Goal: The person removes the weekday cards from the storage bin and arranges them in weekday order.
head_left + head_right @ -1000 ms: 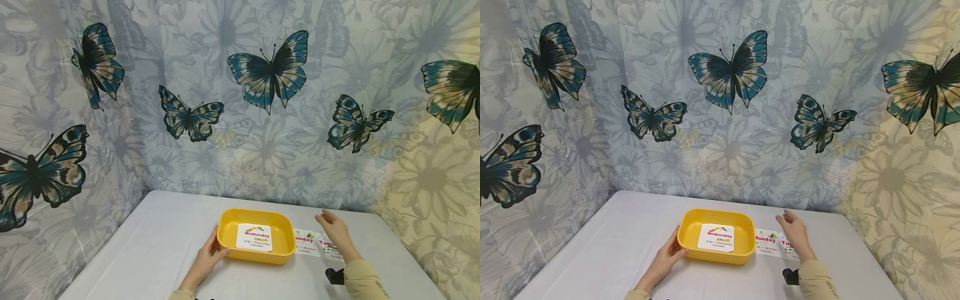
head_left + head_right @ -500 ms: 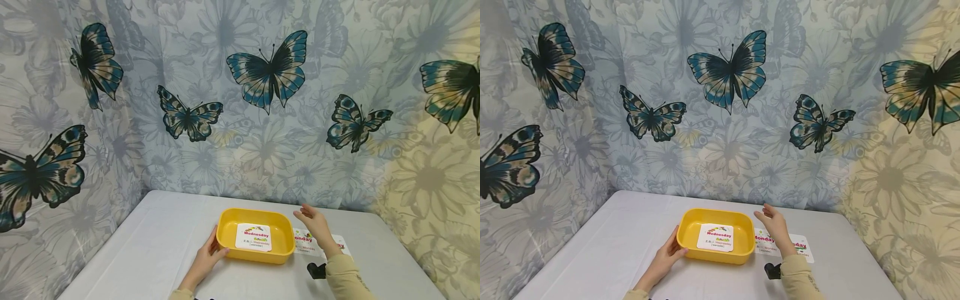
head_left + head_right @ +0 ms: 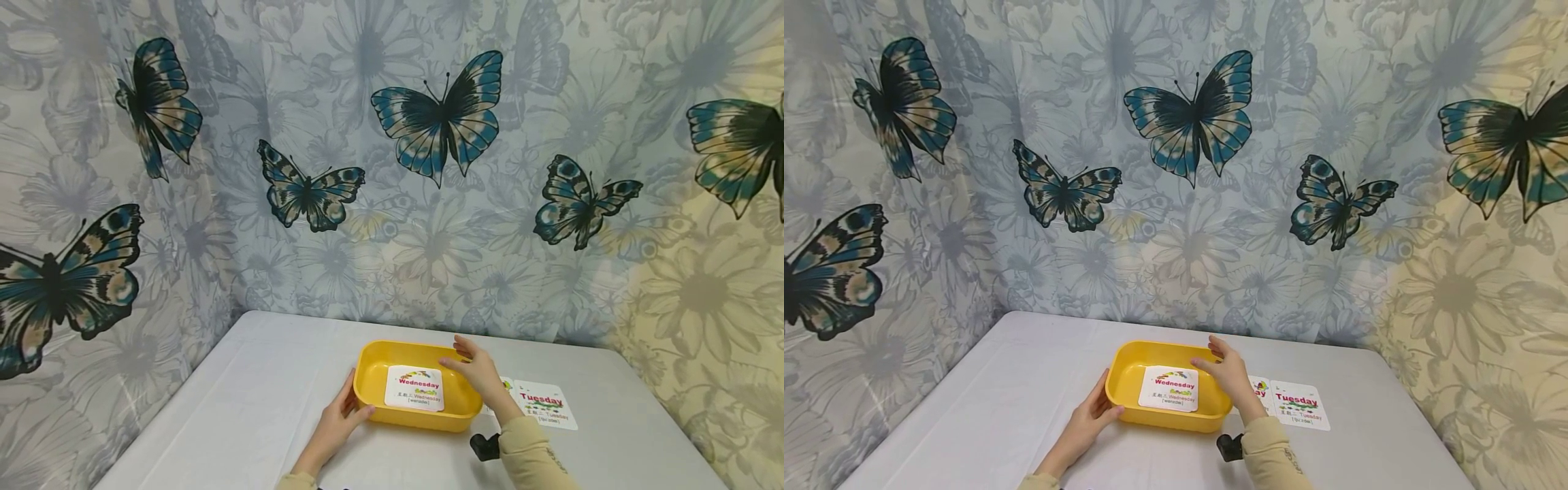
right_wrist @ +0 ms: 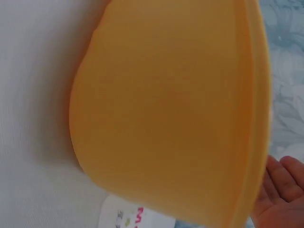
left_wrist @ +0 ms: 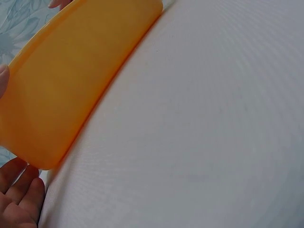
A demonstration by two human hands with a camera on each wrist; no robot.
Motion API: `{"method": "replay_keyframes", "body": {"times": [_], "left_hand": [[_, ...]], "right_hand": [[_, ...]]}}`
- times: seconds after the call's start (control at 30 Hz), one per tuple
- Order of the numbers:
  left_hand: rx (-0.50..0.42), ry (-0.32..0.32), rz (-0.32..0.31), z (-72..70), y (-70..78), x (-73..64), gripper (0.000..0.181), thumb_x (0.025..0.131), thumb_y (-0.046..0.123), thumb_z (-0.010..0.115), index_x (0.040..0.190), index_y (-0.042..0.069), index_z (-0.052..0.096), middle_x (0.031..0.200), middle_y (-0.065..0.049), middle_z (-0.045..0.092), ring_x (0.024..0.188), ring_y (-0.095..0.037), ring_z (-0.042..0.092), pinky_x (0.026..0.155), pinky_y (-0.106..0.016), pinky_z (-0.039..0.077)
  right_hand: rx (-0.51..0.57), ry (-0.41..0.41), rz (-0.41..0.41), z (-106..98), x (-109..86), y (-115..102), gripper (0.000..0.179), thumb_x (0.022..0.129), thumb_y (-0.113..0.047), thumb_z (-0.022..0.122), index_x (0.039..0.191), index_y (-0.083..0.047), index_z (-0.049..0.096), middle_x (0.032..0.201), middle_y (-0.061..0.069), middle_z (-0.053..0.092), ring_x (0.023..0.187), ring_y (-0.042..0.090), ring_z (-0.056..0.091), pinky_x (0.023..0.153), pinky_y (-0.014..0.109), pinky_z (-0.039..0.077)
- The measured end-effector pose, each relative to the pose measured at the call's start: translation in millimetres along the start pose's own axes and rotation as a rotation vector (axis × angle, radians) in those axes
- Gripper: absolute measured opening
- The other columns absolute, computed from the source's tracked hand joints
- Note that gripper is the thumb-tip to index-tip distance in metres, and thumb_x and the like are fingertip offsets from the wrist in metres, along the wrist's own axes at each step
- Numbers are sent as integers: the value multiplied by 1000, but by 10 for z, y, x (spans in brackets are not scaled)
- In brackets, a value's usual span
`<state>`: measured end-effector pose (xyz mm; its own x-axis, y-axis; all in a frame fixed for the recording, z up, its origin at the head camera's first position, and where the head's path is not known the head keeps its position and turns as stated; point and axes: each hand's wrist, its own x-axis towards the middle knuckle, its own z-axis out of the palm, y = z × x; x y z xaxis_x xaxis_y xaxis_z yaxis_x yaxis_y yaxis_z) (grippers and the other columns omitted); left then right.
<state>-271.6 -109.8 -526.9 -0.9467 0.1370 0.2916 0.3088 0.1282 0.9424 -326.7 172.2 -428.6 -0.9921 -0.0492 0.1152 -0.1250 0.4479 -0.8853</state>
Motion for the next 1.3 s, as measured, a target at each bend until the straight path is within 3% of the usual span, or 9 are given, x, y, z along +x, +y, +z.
{"method": "replay_keyframes", "body": {"times": [0.23,0.4,0.6,0.87,1.3], "left_hand": [[-10,-9,-7,-11,253,-52,80,86,17,68,148,6,19,144,-22,31,129,-34,33,105,-44,29],[5,-13,-23,-17,361,-85,79,87,19,67,148,7,19,142,-22,33,128,-33,35,105,-44,30],[8,-2,-16,-13,347,-92,79,86,19,68,148,8,19,141,-22,35,128,-32,35,105,-44,30],[6,-1,-24,-10,331,-82,80,86,19,68,148,6,19,142,-22,34,128,-33,35,105,-45,29],[7,-10,-25,-10,322,-80,81,86,19,68,148,5,17,142,-22,34,129,-33,34,105,-44,29]], "right_hand": [[-25,-16,12,188,14,49,72,80,-20,75,137,4,40,131,26,46,120,40,43,99,50,39],[-40,-23,-21,285,25,76,73,77,-21,77,135,7,42,128,27,48,118,40,44,98,49,39],[-44,-33,-41,361,27,108,73,75,-20,79,132,10,43,125,29,49,116,42,45,97,49,41],[-109,-53,32,404,28,155,78,75,-24,79,134,9,40,129,29,46,119,42,42,98,52,38],[-117,-119,120,430,65,206,95,66,-24,85,136,14,33,135,31,39,123,43,37,103,52,32]]}}
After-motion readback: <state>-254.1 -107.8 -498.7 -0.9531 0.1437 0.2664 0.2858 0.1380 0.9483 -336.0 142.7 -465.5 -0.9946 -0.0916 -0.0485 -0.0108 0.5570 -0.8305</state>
